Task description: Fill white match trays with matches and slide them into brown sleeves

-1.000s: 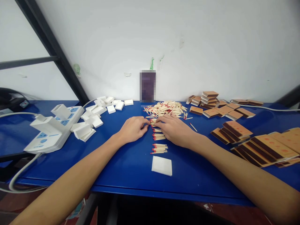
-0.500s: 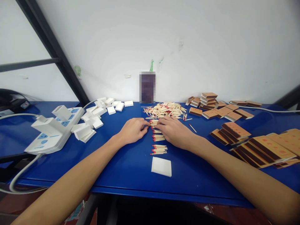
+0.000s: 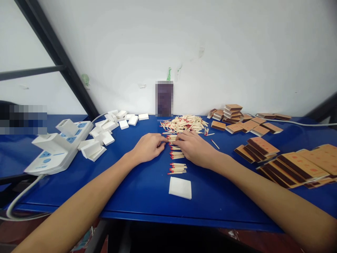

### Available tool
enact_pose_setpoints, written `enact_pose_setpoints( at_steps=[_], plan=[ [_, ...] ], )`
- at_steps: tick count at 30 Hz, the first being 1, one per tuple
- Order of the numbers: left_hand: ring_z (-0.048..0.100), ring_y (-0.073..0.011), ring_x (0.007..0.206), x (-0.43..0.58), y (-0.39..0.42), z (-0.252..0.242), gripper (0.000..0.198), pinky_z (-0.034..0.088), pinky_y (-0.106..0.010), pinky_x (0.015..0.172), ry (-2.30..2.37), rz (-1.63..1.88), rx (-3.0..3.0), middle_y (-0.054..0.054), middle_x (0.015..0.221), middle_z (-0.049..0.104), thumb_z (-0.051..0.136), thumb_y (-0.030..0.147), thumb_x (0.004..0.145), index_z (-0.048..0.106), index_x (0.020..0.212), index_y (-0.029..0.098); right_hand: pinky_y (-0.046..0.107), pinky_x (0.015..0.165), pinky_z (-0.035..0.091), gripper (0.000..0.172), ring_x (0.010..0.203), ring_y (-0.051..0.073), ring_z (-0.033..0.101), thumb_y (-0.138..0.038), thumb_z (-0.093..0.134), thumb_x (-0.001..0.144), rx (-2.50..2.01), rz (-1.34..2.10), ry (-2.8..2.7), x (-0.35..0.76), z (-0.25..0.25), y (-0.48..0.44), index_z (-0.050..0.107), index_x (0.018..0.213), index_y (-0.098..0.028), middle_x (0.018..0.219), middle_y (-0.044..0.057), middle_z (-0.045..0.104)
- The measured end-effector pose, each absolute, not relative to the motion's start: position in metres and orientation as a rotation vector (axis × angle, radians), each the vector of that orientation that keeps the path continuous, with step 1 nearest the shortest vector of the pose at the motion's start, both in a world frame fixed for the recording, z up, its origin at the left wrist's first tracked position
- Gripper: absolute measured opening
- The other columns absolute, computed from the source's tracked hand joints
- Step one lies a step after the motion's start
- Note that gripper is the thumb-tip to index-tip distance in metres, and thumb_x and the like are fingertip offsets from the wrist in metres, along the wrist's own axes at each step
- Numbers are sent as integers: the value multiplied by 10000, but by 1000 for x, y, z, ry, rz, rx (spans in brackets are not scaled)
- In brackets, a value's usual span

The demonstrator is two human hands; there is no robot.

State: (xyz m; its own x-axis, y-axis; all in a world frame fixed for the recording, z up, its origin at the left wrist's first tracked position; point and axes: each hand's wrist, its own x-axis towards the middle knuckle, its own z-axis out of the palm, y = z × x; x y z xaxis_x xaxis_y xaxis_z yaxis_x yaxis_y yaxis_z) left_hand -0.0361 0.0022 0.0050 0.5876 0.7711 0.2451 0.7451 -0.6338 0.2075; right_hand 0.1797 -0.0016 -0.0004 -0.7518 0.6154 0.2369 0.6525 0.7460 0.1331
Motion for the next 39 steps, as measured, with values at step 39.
enact_pose_setpoints(
  at_steps=[39],
  plan=[
    [497, -101, 573, -40, 7, -1, 283, 368, -223, 595, 1152, 572, 2604, 24, 674, 610, 514, 140, 860, 732, 1032, 194, 389, 870, 325, 298, 1004, 260, 491, -108, 431, 936, -1070, -260, -2746, 181, 3, -1, 710, 1038, -137, 1052, 123, 651]
  ],
)
